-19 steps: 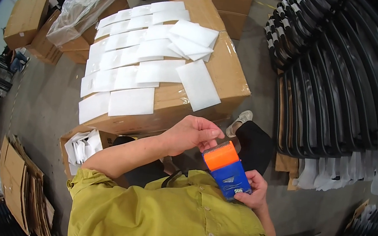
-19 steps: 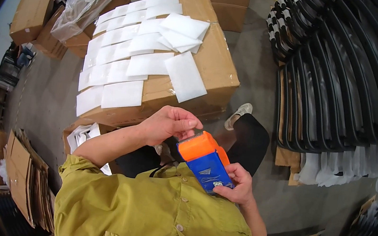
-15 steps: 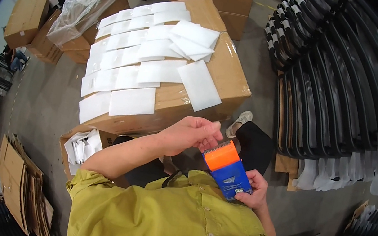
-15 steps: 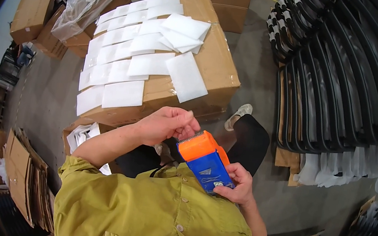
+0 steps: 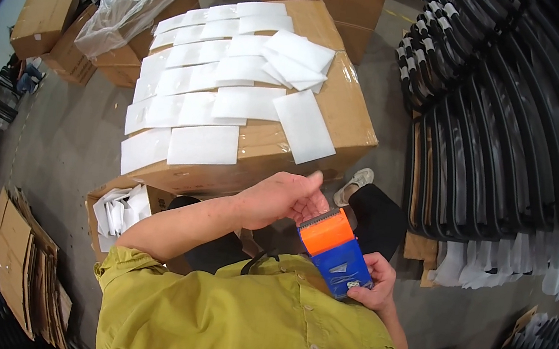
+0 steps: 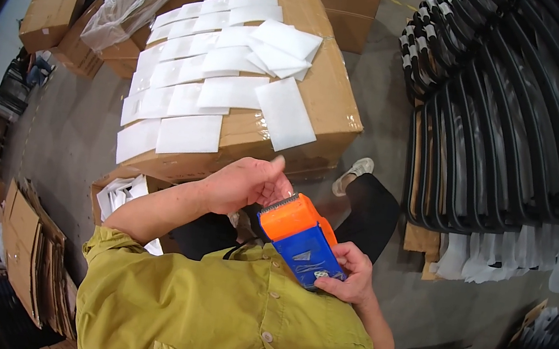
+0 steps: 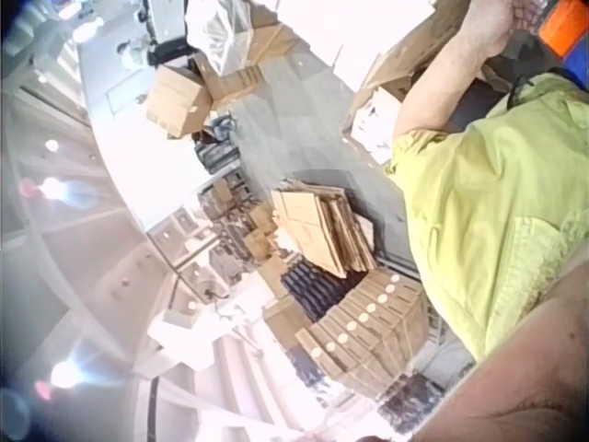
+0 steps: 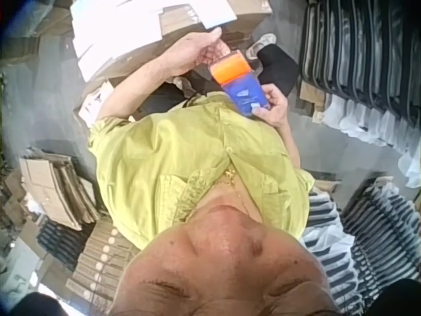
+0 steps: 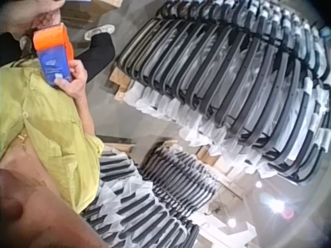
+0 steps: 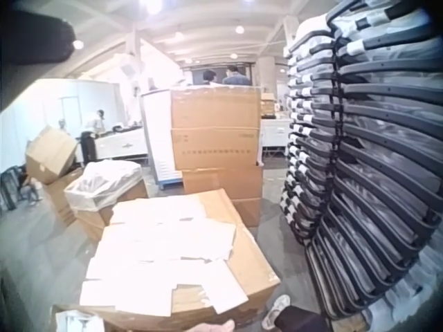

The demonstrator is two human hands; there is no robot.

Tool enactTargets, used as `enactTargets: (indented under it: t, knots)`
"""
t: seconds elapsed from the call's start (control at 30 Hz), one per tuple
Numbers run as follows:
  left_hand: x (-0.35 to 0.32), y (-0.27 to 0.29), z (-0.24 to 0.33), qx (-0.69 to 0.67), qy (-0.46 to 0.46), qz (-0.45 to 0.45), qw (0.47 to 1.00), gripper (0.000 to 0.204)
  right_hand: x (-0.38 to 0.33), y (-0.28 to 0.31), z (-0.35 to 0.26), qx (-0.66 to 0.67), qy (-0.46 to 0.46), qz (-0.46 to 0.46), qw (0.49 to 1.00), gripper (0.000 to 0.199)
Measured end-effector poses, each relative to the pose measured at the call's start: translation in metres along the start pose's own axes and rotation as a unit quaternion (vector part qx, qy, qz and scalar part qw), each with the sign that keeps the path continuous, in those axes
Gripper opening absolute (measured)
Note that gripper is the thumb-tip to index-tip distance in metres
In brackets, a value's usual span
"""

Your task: Applying adhesive tape to foam pads and stacking them on a cardboard box.

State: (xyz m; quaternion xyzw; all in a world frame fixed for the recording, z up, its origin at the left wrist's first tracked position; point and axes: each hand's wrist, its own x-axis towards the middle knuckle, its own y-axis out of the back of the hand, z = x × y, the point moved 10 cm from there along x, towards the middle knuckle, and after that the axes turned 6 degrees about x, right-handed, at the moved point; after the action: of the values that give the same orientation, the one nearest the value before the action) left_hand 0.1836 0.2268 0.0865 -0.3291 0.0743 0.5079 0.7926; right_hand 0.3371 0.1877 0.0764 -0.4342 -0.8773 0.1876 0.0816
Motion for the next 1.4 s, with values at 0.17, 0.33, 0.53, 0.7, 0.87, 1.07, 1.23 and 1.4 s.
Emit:
enactTargets:
  t: [0.17, 0.33, 0.53, 0.7, 0.87, 1.07, 1.23, 1.4]
  knots:
    - [0.003, 0.016, 0.007, 0.142, -0.034, 0.051, 0.988, 0.026, 0.003, -0.006, 0.0, 0.003, -0.015, 0.0, 1.0, 0.04]
    - [0.002, 0.024, 0.04, 0.418, -0.177, 0.154, 0.878, 0.03, 0.01, -0.007, 0.004, -0.005, -0.046, 0.045, 0.998, 0.037]
    - [0.019, 0.037, 0.017, 0.237, -0.075, 0.111, 0.962, 0.029, 0.01, -0.005, 0.003, 0.006, -0.049, 0.058, 0.997, 0.036]
    - [0.025, 0.035, 0.015, 0.297, -0.097, 0.093, 0.945, 0.028, 0.011, -0.005, 0.003, 0.017, -0.049, 0.059, 0.997, 0.035]
    - [0.02, 0.043, 0.051, 0.403, -0.131, 0.177, 0.888, 0.021, 0.009, 0.003, 0.005, 0.004, -0.07, 0.085, 0.994, 0.03]
    - [0.017, 0.081, 0.112, 0.561, -0.261, 0.31, 0.722, 0.019, 0.003, 0.011, 0.003, 0.009, -0.083, 0.106, 0.991, 0.027]
    - [0.023, 0.074, 0.126, 0.684, -0.35, 0.369, 0.523, 0.012, 0.036, 0.01, -0.002, -0.016, -0.081, 0.122, 0.989, 0.027]
    - [0.036, 0.08, 0.125, 0.732, -0.345, 0.393, 0.438, 0.009, 0.056, 0.015, 0.0, 0.002, -0.066, 0.123, 0.99, 0.028]
